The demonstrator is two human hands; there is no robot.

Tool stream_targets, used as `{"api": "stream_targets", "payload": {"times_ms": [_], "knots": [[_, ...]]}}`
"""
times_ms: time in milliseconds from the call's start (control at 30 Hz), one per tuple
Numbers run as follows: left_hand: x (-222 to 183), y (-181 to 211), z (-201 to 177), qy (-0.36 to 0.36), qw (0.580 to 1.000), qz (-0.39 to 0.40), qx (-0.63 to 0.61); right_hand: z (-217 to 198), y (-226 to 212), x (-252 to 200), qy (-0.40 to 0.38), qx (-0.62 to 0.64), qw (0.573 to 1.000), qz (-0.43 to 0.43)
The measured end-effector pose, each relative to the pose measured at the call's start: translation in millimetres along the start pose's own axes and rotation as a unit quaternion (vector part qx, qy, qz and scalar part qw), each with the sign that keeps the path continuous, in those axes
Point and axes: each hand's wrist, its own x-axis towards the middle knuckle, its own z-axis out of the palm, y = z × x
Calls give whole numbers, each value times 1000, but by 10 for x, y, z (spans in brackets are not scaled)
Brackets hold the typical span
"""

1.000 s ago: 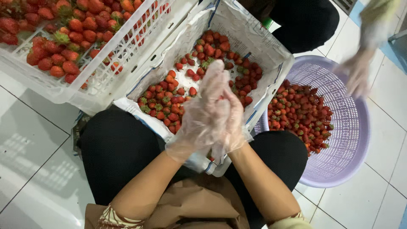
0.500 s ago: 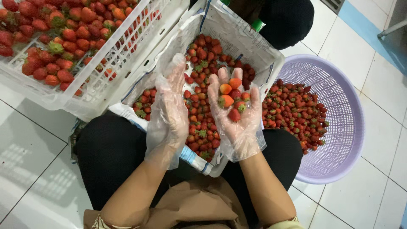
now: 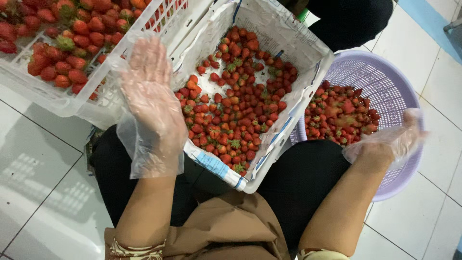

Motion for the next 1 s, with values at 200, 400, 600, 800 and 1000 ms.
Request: {"api": "stream_targets", "payload": {"times_ms": [200, 400, 600, 800, 1000], "knots": [[-23, 138, 30, 0, 1000, 3, 31, 430, 253, -530, -214, -366, 902, -81], [65, -14, 1, 20, 1000, -8, -2, 904, 1283, -1747, -771, -353, 405, -344], [114, -12, 1, 48, 993, -93, -50, 921, 2155, -1935, -713, -323, 361, -507], [64, 46, -8, 68, 992, -104, -36, 998, 2452, -1808, -701, -367, 240, -563], [71, 97, 73, 61, 991, -108, -50, 1124, 2399, -1847, -731, -252, 221, -594]]}}
